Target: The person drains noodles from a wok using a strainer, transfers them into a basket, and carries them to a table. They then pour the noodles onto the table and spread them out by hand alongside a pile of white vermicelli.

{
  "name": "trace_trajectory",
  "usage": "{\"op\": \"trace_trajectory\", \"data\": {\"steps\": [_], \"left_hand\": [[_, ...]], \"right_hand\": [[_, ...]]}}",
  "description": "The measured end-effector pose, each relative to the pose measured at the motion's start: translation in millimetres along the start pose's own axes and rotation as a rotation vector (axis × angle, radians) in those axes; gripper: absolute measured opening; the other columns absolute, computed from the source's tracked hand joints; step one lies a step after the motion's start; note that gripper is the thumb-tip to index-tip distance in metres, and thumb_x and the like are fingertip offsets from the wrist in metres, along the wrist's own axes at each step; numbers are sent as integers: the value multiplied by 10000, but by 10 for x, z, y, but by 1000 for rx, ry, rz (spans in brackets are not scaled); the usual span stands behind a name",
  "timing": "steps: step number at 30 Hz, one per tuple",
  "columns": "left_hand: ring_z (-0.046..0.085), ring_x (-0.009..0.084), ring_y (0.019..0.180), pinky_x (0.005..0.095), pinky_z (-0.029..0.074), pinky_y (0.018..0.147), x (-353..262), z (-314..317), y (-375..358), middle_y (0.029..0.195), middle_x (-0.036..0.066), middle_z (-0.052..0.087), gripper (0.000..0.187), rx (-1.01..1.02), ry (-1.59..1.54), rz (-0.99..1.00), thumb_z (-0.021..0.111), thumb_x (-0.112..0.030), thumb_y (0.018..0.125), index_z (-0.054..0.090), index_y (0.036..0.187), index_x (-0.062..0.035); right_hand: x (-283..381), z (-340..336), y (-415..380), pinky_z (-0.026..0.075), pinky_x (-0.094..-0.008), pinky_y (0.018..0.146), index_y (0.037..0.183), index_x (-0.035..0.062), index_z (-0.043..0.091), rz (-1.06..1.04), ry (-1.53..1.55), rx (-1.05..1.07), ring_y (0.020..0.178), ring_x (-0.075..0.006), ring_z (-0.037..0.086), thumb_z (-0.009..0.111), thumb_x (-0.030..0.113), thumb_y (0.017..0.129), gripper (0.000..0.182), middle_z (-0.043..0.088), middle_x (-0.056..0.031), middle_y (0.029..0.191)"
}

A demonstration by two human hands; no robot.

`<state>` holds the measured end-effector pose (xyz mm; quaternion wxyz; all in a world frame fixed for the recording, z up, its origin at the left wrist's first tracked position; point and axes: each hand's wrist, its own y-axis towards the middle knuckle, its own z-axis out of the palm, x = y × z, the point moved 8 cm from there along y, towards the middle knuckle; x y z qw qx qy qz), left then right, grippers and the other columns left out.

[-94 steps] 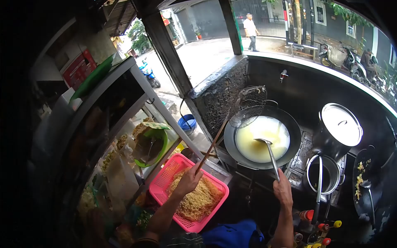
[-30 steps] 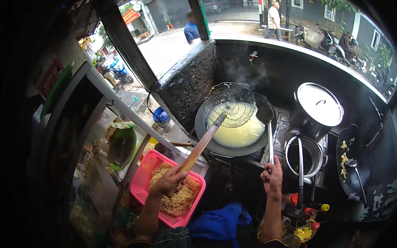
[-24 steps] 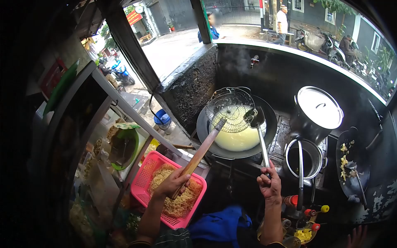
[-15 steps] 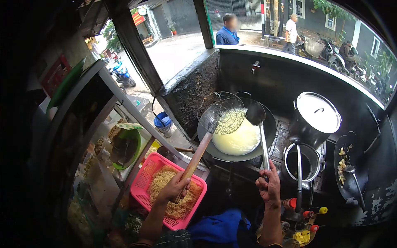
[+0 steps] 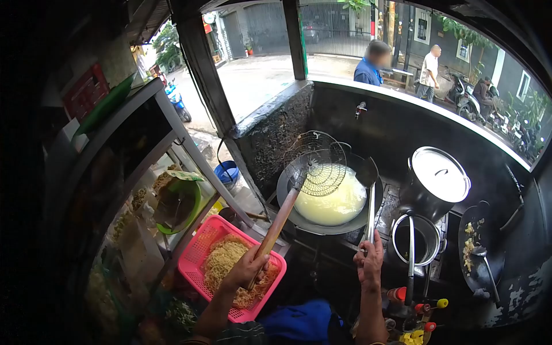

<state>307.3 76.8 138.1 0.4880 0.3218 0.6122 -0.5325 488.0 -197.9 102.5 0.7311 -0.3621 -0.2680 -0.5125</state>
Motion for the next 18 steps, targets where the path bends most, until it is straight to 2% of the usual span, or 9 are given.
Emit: {"op": "trace_trajectory", "data": {"steps": [1, 4, 9, 11, 12, 13, 15, 16, 18], "left_hand": [[477, 66, 496, 208, 422, 449, -20, -6, -28, 717, 3, 500, 179, -18, -1, -40, 492, -203, 951, 468, 1052, -57], [467, 56, 495, 202, 404, 432, -95, -16, -34, 723, -5, 497, 203, 45, -45, -23, 502, -196, 949, 456, 1099, -67], [465, 54, 488, 200, 400, 429, -111, -15, 20, 715, -7, 494, 156, 18, -20, 4, 489, -191, 952, 460, 1041, -66], [466, 54, 488, 205, 401, 429, -115, 1, 14, 708, -9, 489, 133, -5, -5, 22, 479, -192, 956, 465, 994, -65], [463, 56, 483, 209, 400, 421, -121, 23, -12, 707, -7, 487, 122, 2, -42, 1, 475, -185, 957, 459, 978, -66], [460, 57, 479, 213, 400, 414, -108, 43, -29, 705, -5, 485, 114, 10, -81, -22, 471, -179, 957, 453, 963, -67], [457, 59, 473, 215, 398, 405, -48, 47, 11, 704, -1, 483, 115, 23, -117, -10, 470, -181, 958, 445, 955, -69], [453, 62, 467, 218, 396, 396, -27, 57, 18, 702, 2, 481, 116, 33, -154, 3, 469, -183, 958, 437, 947, -71], [451, 63, 464, 220, 394, 388, -60, 126, 12, 703, 4, 480, 125, 46, -203, 6, 471, -191, 959, 433, 952, -72]], "right_hand": [[-24, -70, 53, 341, -203, 445, 1403, 123, 307, -3, -3, 3, 425, -29, 329, 473, 71, 898, 534, 503, -12, 780], [-362, -245, 234, 355, -222, 482, 1292, 134, 388, 278, 407, 34, 425, -25, 347, 466, 88, 915, 388, 486, -4, 767], [-544, -163, 155, 362, -223, 477, 1323, 137, 369, 379, 489, 30, 426, -28, 352, 476, 81, 902, 438, 491, -6, 773], [-367, -69, 28, 380, -222, 485, 1398, 133, 292, 230, 20, 30, 413, -29, 314, 469, 66, 885, 546, 480, -12, 763], [-399, -176, 113, 494, -312, 620, 1417, 83, 291, 166, -117, 150, 543, -123, 525, 484, 79, 861, 589, 573, -70, 895], [-528, -323, 200, 494, -312, 620, 1417, 83, 291, 168, -117, 146, 543, -123, 525, 484, 79, 861, 589, 573, -70, 895], [-244, -215, 176, 484, -371, 857, 1364, 17, 375, -266, -949, 83, 908, -278, 635, 509, 94, 838, 549, 596, -175, 1124], [-175, -156, 107, 387, -379, 1001, 1311, -4, 440, -370, -1050, 81, 1195, -367, 494, 522, 106, 821, 509, 512, -243, 1276], [-140, -52, 7, 397, -395, 990, 1313, 4, 439, -332, -1157, 85, 1180, -377, 499, 520, 105, 822, 507, 511, -248, 1268]]}}
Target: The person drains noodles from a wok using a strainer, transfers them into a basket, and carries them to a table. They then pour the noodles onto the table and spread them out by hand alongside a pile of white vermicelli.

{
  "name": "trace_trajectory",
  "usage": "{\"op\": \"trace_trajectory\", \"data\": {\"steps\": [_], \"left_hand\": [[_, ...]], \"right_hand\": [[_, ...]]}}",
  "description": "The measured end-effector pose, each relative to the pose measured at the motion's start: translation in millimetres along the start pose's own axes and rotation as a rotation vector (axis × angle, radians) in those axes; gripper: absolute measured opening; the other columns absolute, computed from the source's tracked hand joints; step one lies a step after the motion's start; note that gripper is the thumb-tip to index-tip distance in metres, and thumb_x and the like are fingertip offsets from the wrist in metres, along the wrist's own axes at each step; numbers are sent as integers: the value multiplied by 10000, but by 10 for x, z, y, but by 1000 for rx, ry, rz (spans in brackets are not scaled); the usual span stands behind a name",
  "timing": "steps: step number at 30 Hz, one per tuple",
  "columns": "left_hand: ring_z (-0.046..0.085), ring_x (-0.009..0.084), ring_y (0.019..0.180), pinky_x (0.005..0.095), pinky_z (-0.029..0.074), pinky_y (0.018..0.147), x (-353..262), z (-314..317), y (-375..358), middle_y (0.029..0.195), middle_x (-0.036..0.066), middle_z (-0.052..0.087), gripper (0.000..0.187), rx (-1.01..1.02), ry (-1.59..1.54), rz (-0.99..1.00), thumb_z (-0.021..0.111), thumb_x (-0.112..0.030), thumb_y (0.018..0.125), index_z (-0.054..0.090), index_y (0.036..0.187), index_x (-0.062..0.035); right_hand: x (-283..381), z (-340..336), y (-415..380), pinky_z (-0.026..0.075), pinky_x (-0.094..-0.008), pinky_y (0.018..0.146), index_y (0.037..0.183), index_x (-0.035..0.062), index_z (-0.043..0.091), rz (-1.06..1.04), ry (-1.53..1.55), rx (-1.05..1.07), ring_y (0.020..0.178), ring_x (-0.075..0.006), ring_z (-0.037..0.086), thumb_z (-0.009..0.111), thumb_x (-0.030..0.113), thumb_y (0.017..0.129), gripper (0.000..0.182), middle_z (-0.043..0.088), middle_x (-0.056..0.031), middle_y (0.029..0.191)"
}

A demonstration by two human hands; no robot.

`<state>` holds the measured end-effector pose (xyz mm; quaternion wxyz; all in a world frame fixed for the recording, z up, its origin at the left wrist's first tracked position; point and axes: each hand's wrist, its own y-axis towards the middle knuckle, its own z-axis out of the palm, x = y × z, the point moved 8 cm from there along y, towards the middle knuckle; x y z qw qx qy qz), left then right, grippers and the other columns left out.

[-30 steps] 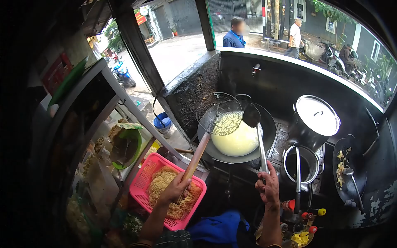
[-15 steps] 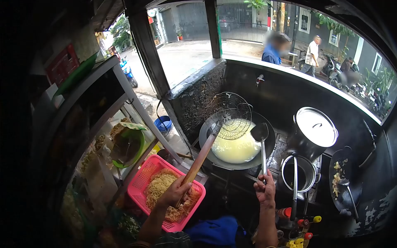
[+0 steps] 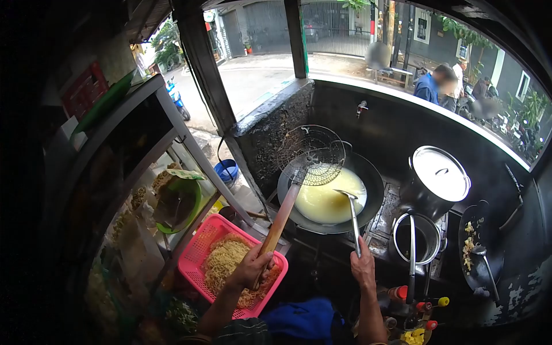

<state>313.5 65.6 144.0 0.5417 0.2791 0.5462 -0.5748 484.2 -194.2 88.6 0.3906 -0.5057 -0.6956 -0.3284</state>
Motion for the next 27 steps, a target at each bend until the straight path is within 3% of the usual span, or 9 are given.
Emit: {"op": "trace_trajectory", "data": {"steps": [7, 10, 12, 13, 15, 17, 19, 22, 27], "left_hand": [[478, 77, 469, 230, 423, 390, 174, 205, 29, 711, 19, 493, 167, -3, -111, -23, 478, -230, 960, 415, 989, -78], [490, 84, 477, 237, 443, 409, 244, 387, 21, 720, 24, 500, 192, 15, -130, -39, 482, -251, 962, 412, 1009, -79], [501, 90, 477, 233, 440, 402, 350, 523, 29, 736, 22, 493, 214, 42, -166, -55, 466, -264, 971, 410, 1079, -88], [501, 90, 477, 233, 440, 402, 419, 588, 24, 736, 22, 493, 214, 22, -189, -64, 466, -264, 971, 410, 1079, -88], [532, 112, 498, 236, 461, 431, 495, 795, 12, 758, 37, 512, 300, 110, -223, -62, 488, -309, 962, 395, 1141, -86], [560, 126, 550, 245, 478, 473, 511, 841, -23, 794, 49, 536, 350, 131, -143, -56, 503, -341, 953, 409, 1168, -82], [588, 140, 602, 254, 495, 515, 518, 731, -132, 829, 61, 560, 400, 147, -60, -51, 518, -373, 943, 423, 1196, -78], [631, 197, 871, 331, 517, 715, 514, 671, -470, 1028, 108, 620, 479, 377, 244, -69, 541, -431, 918, 521, 1216, -56], [599, 286, 1047, 358, 441, 918, 604, 427, -1001, 1104, 156, 628, 460, 520, 534, 81, 546, -410, 914, 554, 1171, -29]], "right_hand": [[68, 228, -106, 433, -442, 917, 1278, 79, 495, -92, -272, 32, 1039, -400, 551, 585, 121, 824, 465, 560, -221, 1155], [653, 319, -110, 449, -408, 906, 1305, 72, 462, -348, -604, -80, 1015, -343, 577, 580, 178, 880, 453, 571, -190, 1155], [518, 782, -43, 458, -354, 900, 1347, 57, 384, 16, 575, 275, 993, -260, 592, 544, 243, 934, 481, 584, -162, 1134], [715, 991, -148, 484, -344, 865, 1333, 42, 344, 218, 906, 458, 989, -222, 591, 510, 258, 958, 464, 580, -163, 1139], [1019, 1225, -336, 519, -334, 768, 1286, 66, 353, 457, 1178, 617, 877, -214, 604, 518, 217, 952, 402, 592, -130, 1034], [960, 1256, -374, 521, -300, 637, 1248, 87, 365, 387, 1239, 544, 721, -162, 569, 499, 171, 952, 336, 551, -66, 879], [1041, 1112, -467, 421, -230, 504, 1271, 105, 353, 431, 1255, 422, 568, -91, 452, 504, 134, 937, 367, 456, -15, 756], [861, 753, -580, 381, -213, 469, 1283, 92, 360, 405, 1074, 418, 522, -74, 412, 517, 135, 928, 391, 444, -11, 727], [1041, 246, -1122, 339, -171, 444, 1215, 48, 391, 379, 762, 442, 532, -49, 377, 540, 127, 889, 367, 414, -5, 685]]}}
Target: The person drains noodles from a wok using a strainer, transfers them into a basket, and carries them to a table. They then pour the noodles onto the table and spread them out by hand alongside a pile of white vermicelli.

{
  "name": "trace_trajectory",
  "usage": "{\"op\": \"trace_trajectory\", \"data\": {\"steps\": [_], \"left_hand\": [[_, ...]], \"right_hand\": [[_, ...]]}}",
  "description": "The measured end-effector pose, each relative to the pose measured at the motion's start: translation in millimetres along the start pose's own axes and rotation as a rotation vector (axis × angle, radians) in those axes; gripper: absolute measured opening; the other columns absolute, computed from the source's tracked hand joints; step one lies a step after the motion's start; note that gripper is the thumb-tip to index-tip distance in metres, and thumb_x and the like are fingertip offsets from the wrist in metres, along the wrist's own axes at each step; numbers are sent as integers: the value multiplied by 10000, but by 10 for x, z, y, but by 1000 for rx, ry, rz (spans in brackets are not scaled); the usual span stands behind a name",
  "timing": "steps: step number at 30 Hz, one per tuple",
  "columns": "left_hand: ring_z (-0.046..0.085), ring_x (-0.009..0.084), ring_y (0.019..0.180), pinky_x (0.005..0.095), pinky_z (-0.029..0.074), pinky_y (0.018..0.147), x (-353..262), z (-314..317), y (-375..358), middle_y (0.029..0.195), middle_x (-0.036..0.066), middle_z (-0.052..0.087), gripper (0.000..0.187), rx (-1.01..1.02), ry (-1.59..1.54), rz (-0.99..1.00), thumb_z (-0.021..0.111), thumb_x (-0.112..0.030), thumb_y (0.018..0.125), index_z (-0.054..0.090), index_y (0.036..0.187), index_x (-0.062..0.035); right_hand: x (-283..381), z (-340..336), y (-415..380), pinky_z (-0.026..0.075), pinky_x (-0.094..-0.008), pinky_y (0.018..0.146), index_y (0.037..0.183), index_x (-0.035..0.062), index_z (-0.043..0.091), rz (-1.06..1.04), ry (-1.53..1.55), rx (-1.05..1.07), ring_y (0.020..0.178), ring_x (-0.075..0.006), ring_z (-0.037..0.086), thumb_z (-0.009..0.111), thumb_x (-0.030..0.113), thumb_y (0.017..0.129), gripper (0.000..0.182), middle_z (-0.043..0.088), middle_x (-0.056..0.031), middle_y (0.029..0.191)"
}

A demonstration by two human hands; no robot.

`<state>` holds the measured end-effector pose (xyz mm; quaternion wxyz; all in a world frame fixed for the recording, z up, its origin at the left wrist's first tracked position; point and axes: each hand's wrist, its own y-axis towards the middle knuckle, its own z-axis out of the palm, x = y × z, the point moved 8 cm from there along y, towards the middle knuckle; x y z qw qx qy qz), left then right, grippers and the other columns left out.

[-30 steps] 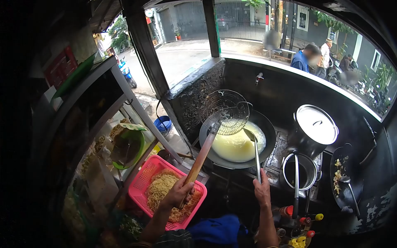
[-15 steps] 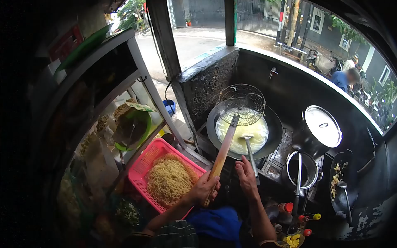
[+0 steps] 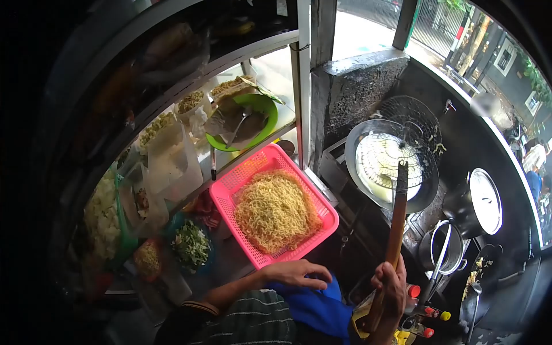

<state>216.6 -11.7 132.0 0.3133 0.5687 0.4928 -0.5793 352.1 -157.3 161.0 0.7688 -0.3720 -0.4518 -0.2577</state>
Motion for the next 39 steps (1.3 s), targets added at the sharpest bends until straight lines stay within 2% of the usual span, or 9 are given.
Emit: {"op": "trace_trajectory", "data": {"steps": [6, 9, 13, 15, 18, 20, 23, 32, 39], "left_hand": [[598, 242, 989, 333, 450, 865, 347, 393, -525, 1068, 126, 635, 440, 120, -109, 9, 519, -406, 930, 561, 1178, -44], [593, 231, 966, 330, 451, 844, 442, 522, -710, 1057, 119, 634, 430, 162, -112, 40, 520, -408, 929, 573, 1166, -53], [603, 245, 985, 348, 457, 840, 549, 664, -946, 1065, 123, 636, 428, 201, -79, 81, 521, -411, 925, 580, 1149, -50], [604, 250, 988, 351, 457, 841, 578, 734, -1030, 1069, 124, 636, 430, 220, -65, 91, 522, -412, 924, 578, 1151, -50], [604, 260, 987, 351, 457, 845, 629, 866, -1105, 1074, 130, 636, 431, 255, -88, 96, 521, -412, 925, 575, 1156, -52], [603, 266, 1004, 351, 455, 859, 627, 911, -1099, 1075, 140, 635, 428, 281, -72, 111, 517, -412, 927, 573, 1159, -56], [599, 255, 1030, 341, 450, 880, 645, 983, -1004, 1083, 144, 634, 423, 342, -4, 99, 513, -403, 931, 570, 1172, -60], [565, 130, 1012, 278, 428, 895, 604, 1099, -623, 1082, 71, 635, 357, 449, 124, -183, 564, -312, 925, 591, 1177, -59], [562, 152, 985, 273, 427, 890, 480, 1307, -271, 1045, 75, 627, 322, 546, 134, -234, 552, -249, 933, 568, 1161, -22]], "right_hand": [[-194, 255, -791, 314, -177, 454, 1291, 23, 436, 42, -170, -102, 525, -44, 415, 552, 99, 827, 485, 507, -12, 709], [-449, 300, -1086, 361, -176, 507, 1409, 47, 335, 94, -336, -78, 573, -33, 434, 553, 59, 826, 623, 564, -11, 825], [-589, 610, -1380, 359, -173, 494, 1367, 4, 386, 70, -524, -36, 581, -46, 441, 542, 37, 773, 616, 554, -12, 815], [-584, 980, -1562, 389, -176, 554, 1370, 0, 386, 135, -194, -142, 620, -49, 460, 539, 25, 774, 616, 611, -75, 1021], [-782, 745, -1634, 416, -188, 620, 1374, 5, 385, -11, -405, -51, 655, -60, 484, 537, 29, 778, 616, 581, -120, 1187], [-874, 543, -1638, 412, -201, 633, 1375, 2, 383, -81, -643, 19, 670, -67, 485, 555, 50, 786, 615, 613, -59, 1037], [-950, 551, -1741, 391, -205, 622, 1418, 58, 336, 172, -302, -30, 707, -53, 473, 602, 129, 839, 641, 527, 1, 821], [-946, 453, -1631, 430, -203, 504, 1446, 63, 220, 53, 341, 292, 617, -82, 516, 586, 206, 899, 673, 538, -40, 785], [-966, 226, -1849, 469, -199, 532, 1453, 60, 193, -115, 400, 256, 634, -79, 542, 611, 274, 879, 741, 556, -46, 778]]}}
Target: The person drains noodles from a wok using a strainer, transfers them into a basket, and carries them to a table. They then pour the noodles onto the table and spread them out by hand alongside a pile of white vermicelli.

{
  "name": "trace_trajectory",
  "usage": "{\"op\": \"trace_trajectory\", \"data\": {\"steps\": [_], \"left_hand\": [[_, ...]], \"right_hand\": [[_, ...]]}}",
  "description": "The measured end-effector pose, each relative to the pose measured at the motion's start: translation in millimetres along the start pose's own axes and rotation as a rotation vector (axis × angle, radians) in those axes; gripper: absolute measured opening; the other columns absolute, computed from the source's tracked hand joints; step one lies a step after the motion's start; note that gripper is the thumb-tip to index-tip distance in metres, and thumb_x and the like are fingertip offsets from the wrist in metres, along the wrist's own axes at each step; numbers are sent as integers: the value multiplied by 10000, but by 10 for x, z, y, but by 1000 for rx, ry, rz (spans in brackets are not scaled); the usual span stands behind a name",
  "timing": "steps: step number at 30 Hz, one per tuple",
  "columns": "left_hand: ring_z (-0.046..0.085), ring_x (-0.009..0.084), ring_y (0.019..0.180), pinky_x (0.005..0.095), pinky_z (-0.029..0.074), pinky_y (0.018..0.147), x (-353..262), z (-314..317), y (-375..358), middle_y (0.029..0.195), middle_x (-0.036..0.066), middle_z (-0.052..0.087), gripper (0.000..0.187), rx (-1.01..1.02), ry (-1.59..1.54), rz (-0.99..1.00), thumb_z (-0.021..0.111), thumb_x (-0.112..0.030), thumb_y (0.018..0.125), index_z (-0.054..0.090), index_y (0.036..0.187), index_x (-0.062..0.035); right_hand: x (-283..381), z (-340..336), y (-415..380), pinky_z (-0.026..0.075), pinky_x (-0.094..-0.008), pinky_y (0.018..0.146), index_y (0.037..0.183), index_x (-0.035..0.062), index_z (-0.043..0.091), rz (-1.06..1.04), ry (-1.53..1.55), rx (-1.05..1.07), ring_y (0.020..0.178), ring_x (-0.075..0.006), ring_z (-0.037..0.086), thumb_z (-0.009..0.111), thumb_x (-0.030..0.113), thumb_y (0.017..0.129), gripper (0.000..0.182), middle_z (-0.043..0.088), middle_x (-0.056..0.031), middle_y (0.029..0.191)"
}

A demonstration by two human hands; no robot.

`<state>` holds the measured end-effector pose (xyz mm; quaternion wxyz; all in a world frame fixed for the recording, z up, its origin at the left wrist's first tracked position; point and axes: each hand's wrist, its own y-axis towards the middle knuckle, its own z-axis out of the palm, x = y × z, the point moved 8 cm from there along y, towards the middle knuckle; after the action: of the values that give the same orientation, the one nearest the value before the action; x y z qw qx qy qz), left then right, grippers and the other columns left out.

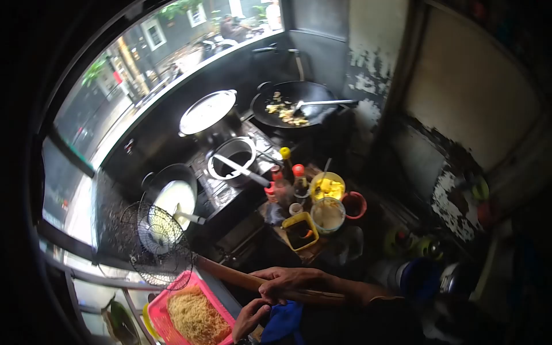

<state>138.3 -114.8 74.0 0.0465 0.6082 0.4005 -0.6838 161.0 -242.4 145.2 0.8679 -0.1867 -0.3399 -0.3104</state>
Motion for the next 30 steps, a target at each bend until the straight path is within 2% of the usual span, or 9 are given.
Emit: {"op": "trace_trajectory", "data": {"steps": [2, 5, 9, 13, 18, 21, 23, 27, 30], "left_hand": [[548, 146, 939, 253, 430, 843, -22, 77, 146, 1009, 55, 613, 303, 32, -140, 16, 546, -225, 933, 561, 1153, -17], [552, 134, 887, 246, 440, 804, -62, 175, 365, 970, 45, 615, 299, 107, -68, 132, 541, -223, 936, 564, 1136, -2], [549, 115, 842, 240, 449, 765, -164, 435, 362, 947, 40, 616, 280, 156, -100, 93, 545, -216, 932, 574, 1116, -7], [565, 137, 845, 250, 450, 776, -193, 889, 184, 943, 58, 627, 270, 345, -202, -22, 554, -229, 917, 581, 1069, -7], [578, 169, 885, 277, 446, 807, -559, 1317, 40, 939, 74, 637, 285, 363, 22, 113, 551, -247, 911, 587, 1052, -2], [578, 170, 894, 290, 444, 799, -745, 1726, -174, 1002, 77, 627, 316, 495, -191, -4, 553, -269, 908, 576, 1101, -19], [558, 196, 1054, 319, 406, 950, -681, 2239, -138, 1072, 124, 619, 416, 857, -58, 33, 546, -291, 933, 535, 1185, 40], [502, 219, 1147, 337, 360, 1000, -766, 2864, -395, 1124, 158, 589, 568, 1080, -39, 81, 566, -332, 915, 416, 1300, 58], [531, 210, 1117, 339, 393, 970, -982, 3325, -599, 1169, 163, 571, 524, 1093, 40, 115, 570, -305, 923, 410, 1280, 43]], "right_hand": [[55, 27, -180, 467, -197, 530, 1452, 48, 188, -63, 53, -8, 641, -84, 550, 614, 293, 876, 757, 566, -52, 790], [102, 73, -532, 464, -204, 516, 1450, 38, 185, -168, 80, -78, 659, -91, 566, 614, 298, 875, 763, 572, -52, 795], [-66, 202, -1043, 457, -215, 498, 1450, 36, 180, -366, 69, -237, 636, -95, 577, 609, 288, 878, 758, 583, -67, 789], [-297, 536, -1557, 448, -218, 483, 1437, 33, 204, -513, 0, -369, 576, -109, 579, 578, 281, 894, 704, 599, -98, 777], [-531, 828, -2187, 451, -223, 499, 1415, 32, 242, -662, -30, -638, 577, -114, 571, 556, 282, 907, 647, 602, -96, 786], [-555, 856, -2481, 459, -234, 520, 1393, 34, 274, -733, -93, -791, 571, -108, 555, 541, 266, 917, 593, 603, -98, 795], [-569, 862, -2617, 462, -236, 534, 1380, 41, 294, -786, -90, -850, 582, -101, 546, 538, 263, 922, 564, 599, -92, 807], [-516, 856, -2966, 461, -232, 544, 1389, 60, 274, -932, -65, -941, 602, -103, 549, 557, 286, 916, 596, 591, -93, 825], [-494, 890, -3332, 463, -230, 555, 1398, 70, 255, -1060, -60, -1000, 620, -104, 552, 574, 308, 909, 631, 589, -95, 836]]}}
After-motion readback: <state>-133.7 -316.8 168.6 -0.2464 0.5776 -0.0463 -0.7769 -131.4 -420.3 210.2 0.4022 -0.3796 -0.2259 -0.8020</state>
